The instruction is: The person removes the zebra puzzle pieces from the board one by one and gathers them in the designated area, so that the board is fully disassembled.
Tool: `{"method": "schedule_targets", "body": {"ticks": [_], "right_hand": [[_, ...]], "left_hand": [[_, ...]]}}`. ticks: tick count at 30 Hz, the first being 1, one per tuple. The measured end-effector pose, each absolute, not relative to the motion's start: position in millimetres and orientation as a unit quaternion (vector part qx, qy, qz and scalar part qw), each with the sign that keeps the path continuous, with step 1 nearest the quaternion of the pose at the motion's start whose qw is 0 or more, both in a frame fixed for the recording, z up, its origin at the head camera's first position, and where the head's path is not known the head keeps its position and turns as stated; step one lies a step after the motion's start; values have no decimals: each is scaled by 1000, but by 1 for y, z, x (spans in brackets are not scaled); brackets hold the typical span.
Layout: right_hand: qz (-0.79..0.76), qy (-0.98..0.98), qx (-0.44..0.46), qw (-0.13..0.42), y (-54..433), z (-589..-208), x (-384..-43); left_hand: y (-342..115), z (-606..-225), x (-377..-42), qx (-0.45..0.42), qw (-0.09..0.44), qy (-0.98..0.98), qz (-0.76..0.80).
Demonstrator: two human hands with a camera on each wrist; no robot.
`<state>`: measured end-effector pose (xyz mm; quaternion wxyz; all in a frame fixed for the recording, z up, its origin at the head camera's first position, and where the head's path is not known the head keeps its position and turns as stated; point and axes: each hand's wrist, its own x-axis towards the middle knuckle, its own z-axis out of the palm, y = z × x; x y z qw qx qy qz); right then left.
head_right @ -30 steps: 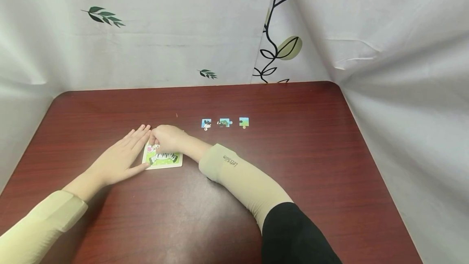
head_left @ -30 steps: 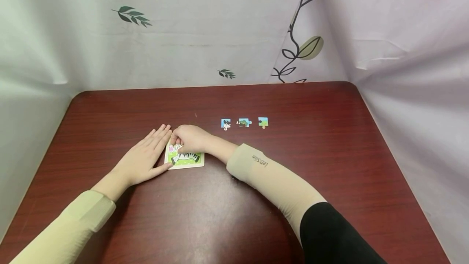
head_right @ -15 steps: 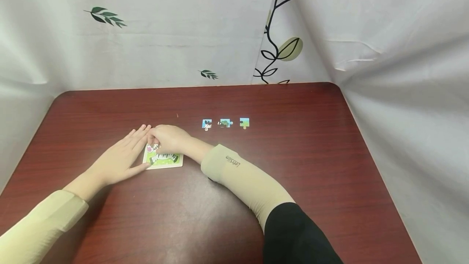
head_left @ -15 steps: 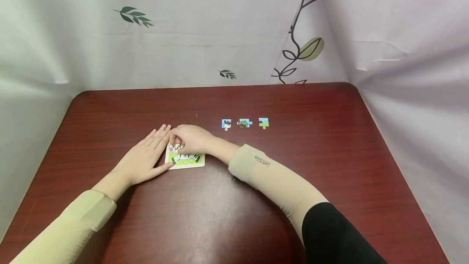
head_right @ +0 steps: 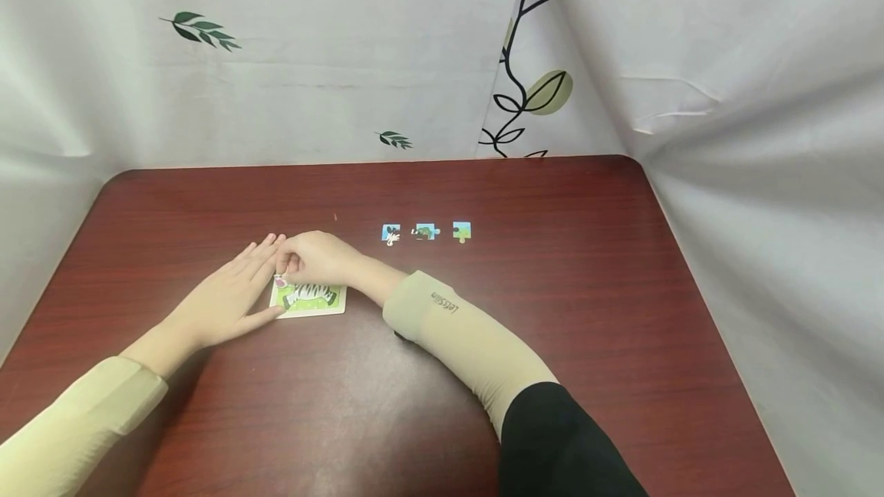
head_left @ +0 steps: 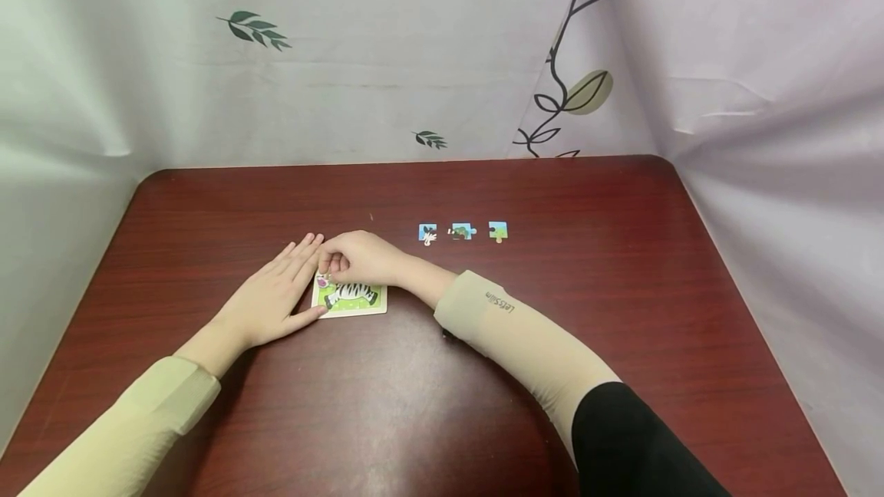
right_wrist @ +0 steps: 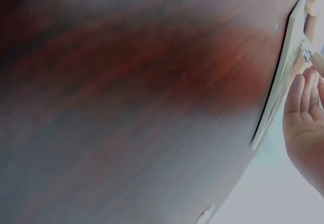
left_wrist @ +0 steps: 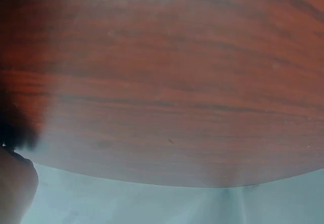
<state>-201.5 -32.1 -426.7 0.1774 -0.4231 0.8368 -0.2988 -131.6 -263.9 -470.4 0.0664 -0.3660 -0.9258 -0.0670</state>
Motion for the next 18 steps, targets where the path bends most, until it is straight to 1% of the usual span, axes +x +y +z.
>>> {"method": "schedule_targets", "body": {"ticks": [5,11,18], "right_hand": [[-314,832,-415,191,-30,-426,-203],[-288,842,-410,199,-31,-427,-202],[-250,863,-398,186,-34,-430,-200]], "left_hand": [[-264,-471,-131,-365,64,-926,-67],[-265,-473,-133,-367,62,-926,-64],[-264,-474,-134,-369,67,-925,-67]]}}
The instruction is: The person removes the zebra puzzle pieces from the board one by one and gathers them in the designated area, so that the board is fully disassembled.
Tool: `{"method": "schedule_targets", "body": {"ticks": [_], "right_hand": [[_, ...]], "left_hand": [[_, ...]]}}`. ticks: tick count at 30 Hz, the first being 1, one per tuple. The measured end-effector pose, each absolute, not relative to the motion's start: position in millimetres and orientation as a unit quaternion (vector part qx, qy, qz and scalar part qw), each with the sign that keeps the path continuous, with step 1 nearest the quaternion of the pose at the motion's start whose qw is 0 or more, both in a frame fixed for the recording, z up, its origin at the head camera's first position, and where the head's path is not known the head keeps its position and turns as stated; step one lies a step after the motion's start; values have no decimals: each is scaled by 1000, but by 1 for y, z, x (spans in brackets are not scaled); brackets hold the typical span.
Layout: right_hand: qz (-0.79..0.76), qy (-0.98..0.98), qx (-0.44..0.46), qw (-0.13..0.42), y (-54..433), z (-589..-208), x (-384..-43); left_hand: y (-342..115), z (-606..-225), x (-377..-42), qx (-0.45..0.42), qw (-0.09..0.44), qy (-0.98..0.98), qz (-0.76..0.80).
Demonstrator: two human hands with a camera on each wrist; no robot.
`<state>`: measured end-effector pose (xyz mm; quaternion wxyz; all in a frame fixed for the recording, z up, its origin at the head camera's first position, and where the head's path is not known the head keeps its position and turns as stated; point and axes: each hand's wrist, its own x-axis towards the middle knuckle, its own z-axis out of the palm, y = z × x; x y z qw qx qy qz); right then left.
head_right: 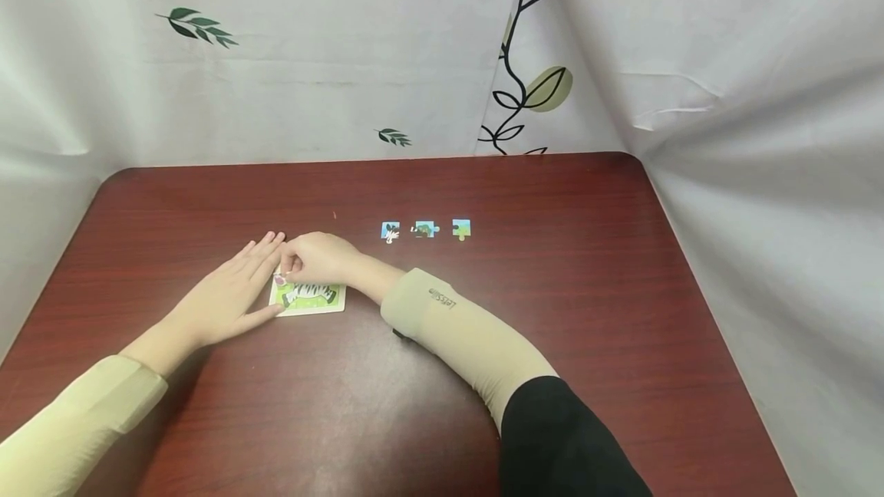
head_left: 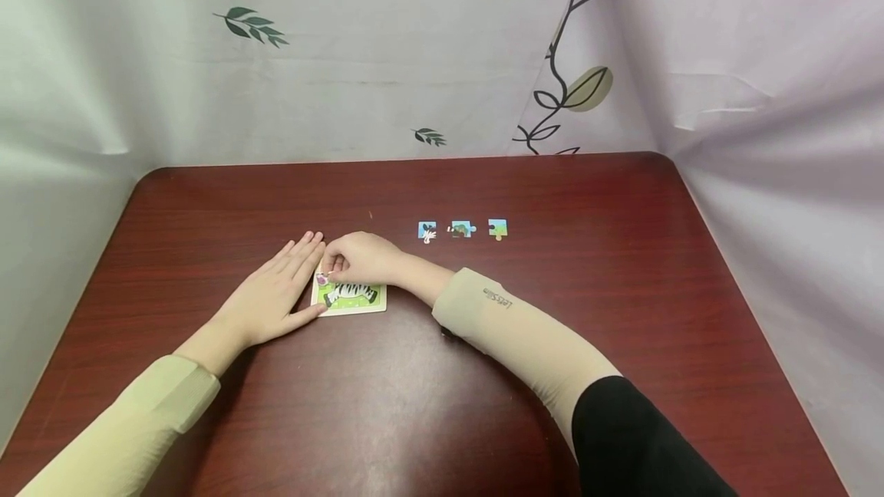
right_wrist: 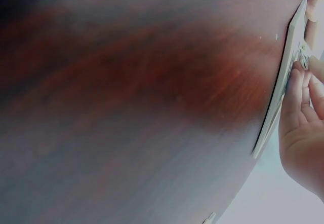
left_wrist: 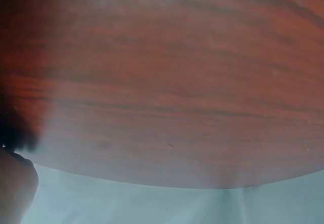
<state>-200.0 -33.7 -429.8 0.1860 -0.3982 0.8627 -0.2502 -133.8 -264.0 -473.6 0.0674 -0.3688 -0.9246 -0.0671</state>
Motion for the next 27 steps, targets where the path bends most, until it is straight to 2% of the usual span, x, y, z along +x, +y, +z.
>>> {"method": "schedule_targets", "body": {"ticks": [17,27], "right_hand": [[-165,892,-382,179,-43,-428,-195],[-183,890,-377,178,-44,-428,-195]], "left_hand": [[-265,-474,-135,-370,65,-924,-72],[-265,-474,-134,-369,66,-924,-71]]}}
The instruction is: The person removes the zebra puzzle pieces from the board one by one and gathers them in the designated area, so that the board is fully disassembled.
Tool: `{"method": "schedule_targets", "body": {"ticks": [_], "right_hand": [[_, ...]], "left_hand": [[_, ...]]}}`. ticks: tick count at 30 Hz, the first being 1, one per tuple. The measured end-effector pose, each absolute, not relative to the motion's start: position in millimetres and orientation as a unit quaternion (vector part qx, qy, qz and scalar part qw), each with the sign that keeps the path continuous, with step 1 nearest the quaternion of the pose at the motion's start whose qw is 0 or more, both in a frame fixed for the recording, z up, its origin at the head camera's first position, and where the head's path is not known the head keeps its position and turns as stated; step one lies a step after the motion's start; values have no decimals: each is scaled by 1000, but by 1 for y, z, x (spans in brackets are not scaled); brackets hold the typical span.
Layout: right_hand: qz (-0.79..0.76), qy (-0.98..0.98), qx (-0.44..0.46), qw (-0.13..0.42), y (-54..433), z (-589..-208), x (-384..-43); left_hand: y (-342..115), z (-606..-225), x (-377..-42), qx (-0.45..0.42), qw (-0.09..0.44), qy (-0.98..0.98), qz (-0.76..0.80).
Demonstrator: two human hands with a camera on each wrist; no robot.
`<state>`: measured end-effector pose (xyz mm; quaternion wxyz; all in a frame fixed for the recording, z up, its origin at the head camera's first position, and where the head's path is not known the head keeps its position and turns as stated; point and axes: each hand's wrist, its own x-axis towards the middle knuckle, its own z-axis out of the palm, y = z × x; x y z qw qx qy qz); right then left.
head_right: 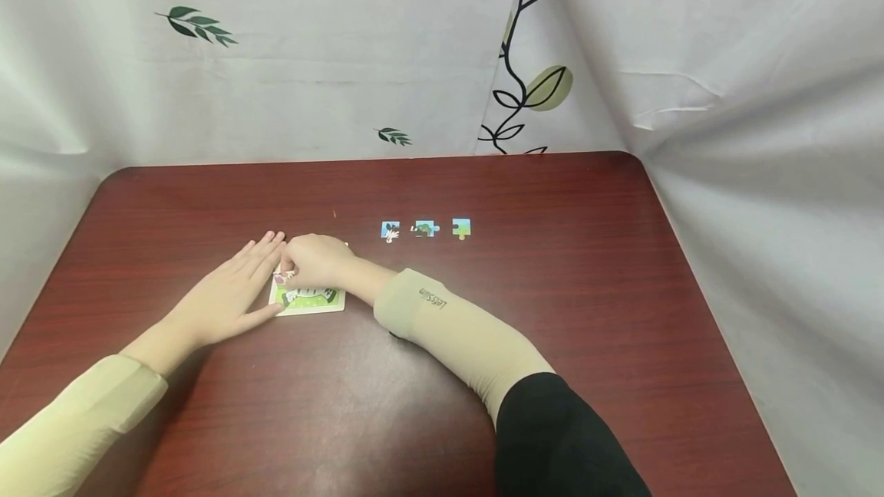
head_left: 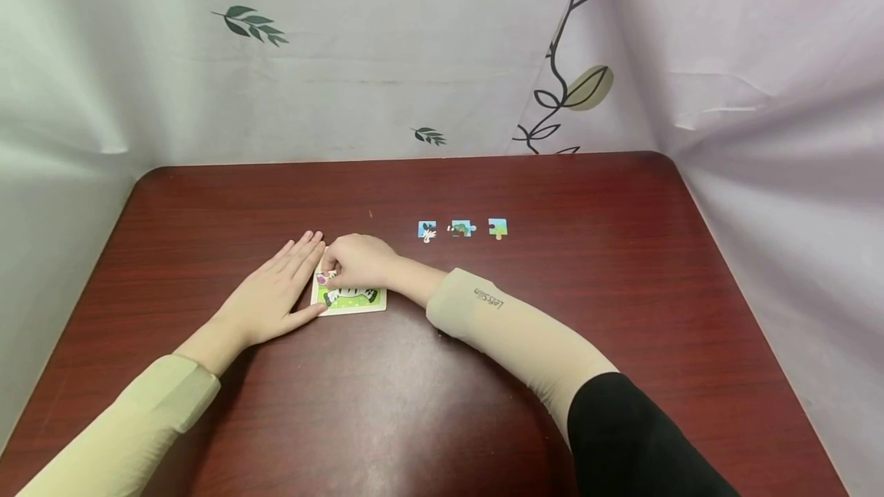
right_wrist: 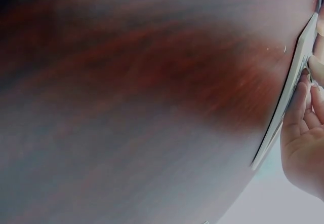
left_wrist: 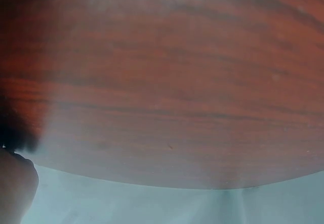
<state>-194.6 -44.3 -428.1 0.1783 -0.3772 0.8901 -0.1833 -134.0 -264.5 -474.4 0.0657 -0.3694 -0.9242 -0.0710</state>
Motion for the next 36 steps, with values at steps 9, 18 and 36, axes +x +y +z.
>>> {"method": "schedule_targets", "body": {"ticks": [9,18,36], "right_hand": [[-157,895,-388,158,-46,-428,-193],[-139,902,-372,168,-49,-427,-189],[-134,891,-417,119,-52,-429,-184]], "left_hand": [[-266,-476,-133,-366,63,-926,-71],[-264,-475,-133,-369,67,-924,-76],[-266,-476,-134,-369,62,-925,-70]]}}
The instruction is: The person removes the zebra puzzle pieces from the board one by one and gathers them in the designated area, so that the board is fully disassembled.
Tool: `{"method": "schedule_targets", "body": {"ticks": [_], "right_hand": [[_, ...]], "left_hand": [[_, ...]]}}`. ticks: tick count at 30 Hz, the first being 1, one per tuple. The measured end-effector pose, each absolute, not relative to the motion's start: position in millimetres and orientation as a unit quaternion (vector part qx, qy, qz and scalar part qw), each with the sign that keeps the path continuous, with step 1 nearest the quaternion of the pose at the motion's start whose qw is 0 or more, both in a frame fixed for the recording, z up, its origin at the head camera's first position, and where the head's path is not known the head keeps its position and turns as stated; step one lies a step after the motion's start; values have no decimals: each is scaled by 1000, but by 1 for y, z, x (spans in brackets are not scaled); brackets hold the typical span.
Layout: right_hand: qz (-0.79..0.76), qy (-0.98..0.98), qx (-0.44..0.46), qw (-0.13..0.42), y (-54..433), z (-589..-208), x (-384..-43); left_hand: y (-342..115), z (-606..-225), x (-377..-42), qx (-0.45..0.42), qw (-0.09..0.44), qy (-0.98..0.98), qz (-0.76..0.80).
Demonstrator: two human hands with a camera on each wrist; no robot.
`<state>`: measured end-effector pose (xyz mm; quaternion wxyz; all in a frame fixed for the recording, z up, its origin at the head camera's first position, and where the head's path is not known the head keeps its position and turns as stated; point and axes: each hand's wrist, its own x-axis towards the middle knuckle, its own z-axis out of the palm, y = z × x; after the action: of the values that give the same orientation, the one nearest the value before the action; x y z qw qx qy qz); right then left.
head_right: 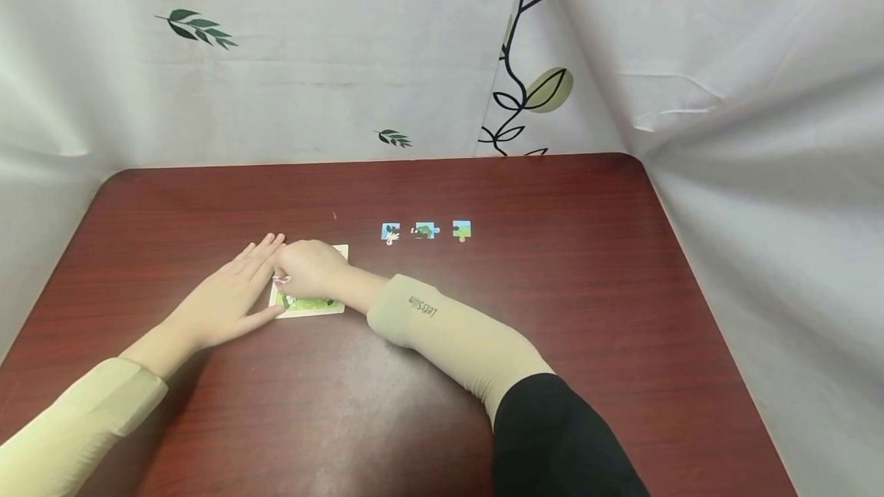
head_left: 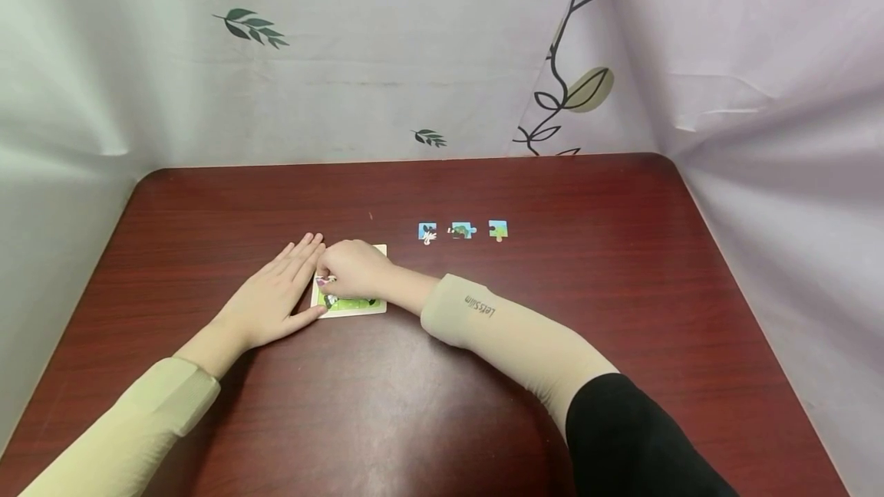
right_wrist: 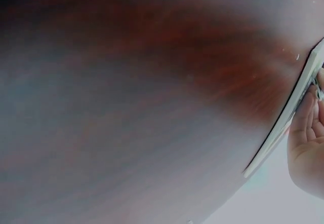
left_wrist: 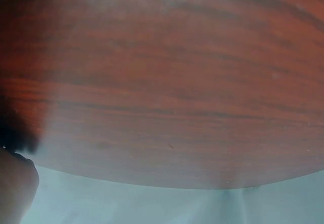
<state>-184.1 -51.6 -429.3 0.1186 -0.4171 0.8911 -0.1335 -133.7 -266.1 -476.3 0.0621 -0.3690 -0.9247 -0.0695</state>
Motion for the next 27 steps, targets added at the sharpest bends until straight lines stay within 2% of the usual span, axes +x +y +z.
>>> {"method": "schedule_targets", "body": {"ticks": [27], "right_hand": [[-118,877,-452,108,-51,-433,-182]], "left_hand": [[-264,-476,-132,-364,62,-925,-85]]}}
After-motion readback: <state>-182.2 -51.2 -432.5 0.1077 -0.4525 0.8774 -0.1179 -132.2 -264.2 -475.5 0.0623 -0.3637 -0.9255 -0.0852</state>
